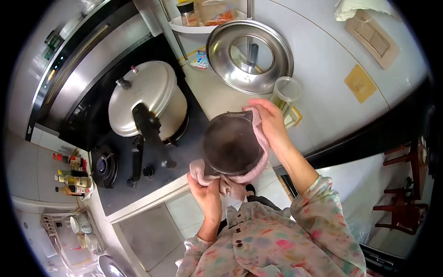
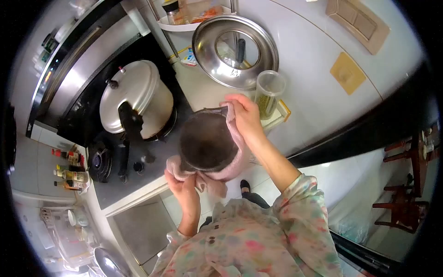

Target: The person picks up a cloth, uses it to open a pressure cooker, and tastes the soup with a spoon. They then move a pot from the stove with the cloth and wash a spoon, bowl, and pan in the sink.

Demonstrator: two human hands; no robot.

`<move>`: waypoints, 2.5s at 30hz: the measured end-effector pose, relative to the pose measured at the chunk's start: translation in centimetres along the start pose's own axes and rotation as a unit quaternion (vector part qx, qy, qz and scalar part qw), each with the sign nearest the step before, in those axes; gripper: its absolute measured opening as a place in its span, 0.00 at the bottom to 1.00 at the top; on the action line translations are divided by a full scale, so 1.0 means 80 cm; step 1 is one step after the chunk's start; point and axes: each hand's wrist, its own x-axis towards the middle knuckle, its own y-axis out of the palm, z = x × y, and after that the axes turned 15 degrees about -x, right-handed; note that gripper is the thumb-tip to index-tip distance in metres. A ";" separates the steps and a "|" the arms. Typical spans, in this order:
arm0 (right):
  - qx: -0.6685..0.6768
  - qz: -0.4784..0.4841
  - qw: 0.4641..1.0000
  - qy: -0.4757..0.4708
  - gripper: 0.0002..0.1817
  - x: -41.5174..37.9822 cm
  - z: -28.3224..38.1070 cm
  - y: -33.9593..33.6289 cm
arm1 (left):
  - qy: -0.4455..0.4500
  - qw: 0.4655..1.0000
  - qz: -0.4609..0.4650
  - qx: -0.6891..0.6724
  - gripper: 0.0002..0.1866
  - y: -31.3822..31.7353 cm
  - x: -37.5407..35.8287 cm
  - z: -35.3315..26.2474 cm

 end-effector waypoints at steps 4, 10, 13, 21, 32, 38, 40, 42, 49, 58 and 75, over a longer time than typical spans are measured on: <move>0.014 0.016 1.000 0.004 0.12 0.066 -0.003 -0.013 | 0.047 0.999 0.021 -0.010 0.20 0.047 0.042 0.036; 0.021 0.040 0.999 0.017 0.12 0.140 -0.010 -0.004 | 0.082 0.996 0.009 0.023 0.22 0.071 0.097 0.071; 0.036 0.058 0.997 0.027 0.12 0.168 -0.010 0.003 | 0.086 0.996 0.001 0.031 0.23 0.082 0.116 0.073; 0.033 0.083 0.996 0.004 0.12 0.226 -0.042 0.018 | 0.087 0.994 0.026 0.064 0.25 0.084 0.146 0.067; -0.247 -0.201 0.902 -0.291 0.16 0.152 -0.010 0.011 | 0.069 0.995 0.039 -0.052 0.26 0.033 0.138 0.088; -0.326 -0.132 0.862 -0.364 0.15 0.056 -0.018 -0.012 | -0.021 0.997 -0.006 -0.079 0.22 -0.036 0.138 0.099; -0.357 -0.068 0.888 -0.283 0.15 0.025 -0.046 -0.022 | -0.023 0.999 -0.009 -0.048 0.21 -0.045 0.143 0.097; -0.420 -0.014 0.867 -0.267 0.16 0.002 -0.080 -0.029 | -0.009 1.000 0.006 -0.023 0.22 -0.042 0.150 0.092; -0.578 0.057 0.768 -0.271 0.14 -0.010 -0.188 -0.065 | 0.018 0.989 0.137 -0.048 0.28 -0.017 0.205 0.117; -0.334 0.087 0.914 -0.215 0.11 -0.060 -0.116 0.016 | -0.101 0.995 -0.021 0.012 0.19 -0.055 0.205 0.136; -0.231 -0.030 0.963 -0.137 0.10 -0.090 -0.167 0.072 | 0.108 0.963 0.034 0.246 0.28 -0.068 0.193 0.141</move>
